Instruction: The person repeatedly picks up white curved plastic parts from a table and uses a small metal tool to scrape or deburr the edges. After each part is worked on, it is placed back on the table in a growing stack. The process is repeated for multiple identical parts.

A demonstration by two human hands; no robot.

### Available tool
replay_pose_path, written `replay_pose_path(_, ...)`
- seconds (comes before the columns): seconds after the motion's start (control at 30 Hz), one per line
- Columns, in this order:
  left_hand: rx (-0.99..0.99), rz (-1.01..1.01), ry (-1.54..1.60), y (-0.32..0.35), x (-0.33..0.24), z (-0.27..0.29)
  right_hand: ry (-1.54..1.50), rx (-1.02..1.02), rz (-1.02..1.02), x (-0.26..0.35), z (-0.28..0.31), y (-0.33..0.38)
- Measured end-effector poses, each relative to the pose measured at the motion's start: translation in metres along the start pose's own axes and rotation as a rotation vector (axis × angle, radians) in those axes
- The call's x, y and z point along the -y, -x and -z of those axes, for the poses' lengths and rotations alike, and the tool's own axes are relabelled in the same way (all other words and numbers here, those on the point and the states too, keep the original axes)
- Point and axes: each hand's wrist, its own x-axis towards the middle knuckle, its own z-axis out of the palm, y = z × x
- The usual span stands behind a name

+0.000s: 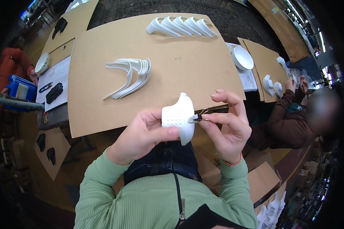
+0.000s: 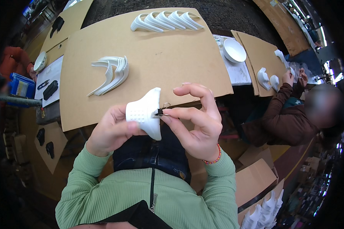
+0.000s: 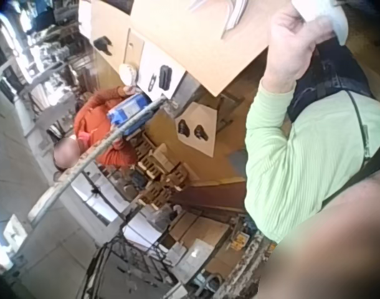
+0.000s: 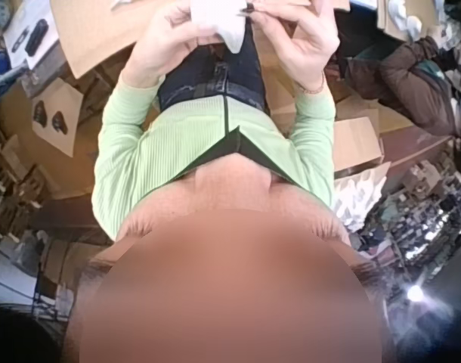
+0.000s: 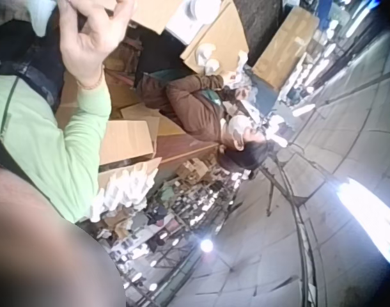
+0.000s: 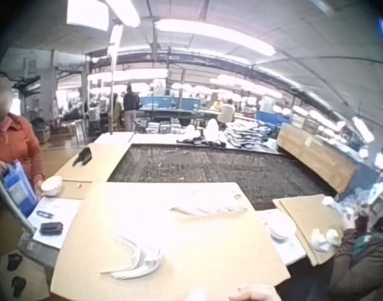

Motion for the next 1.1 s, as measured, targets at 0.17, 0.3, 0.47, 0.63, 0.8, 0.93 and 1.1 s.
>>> replay_pose_path(0.17, -0.033, -0.022, -0.165, 0.005, 0.008, -0.004, -0.048, -0.012, -0.034, -0.004, -0.005, 0.001)
replay_pose_path(0.3, -0.026, 0.002, -0.221, 0.007, 0.009, -0.008, -0.057, -0.015, -0.021, -0.006, -0.006, 0.0)
replay_pose_path(0.47, -0.012, 0.01, -0.26, 0.007, 0.008, -0.012, -0.056, -0.004, 0.004, -0.006, -0.006, -0.002)
replay_pose_path(0.63, 0.009, 0.048, -0.263, 0.008, 0.006, -0.013, -0.018, 0.037, 0.028, -0.005, -0.004, -0.003)
replay_pose_path(0.8, -0.002, 0.094, -0.234, 0.009, 0.002, -0.015, -0.004, 0.076, 0.034, -0.005, -0.002, -0.004)
replay_pose_path(0.93, 0.001, 0.135, -0.211, 0.009, 0.0, -0.016, 0.007, 0.104, 0.062, -0.005, 0.0, -0.006)
replay_pose_path(1.1, 0.006, 0.156, -0.198, 0.008, -0.001, -0.015, 0.036, 0.15, 0.08, -0.003, 0.003, -0.007)
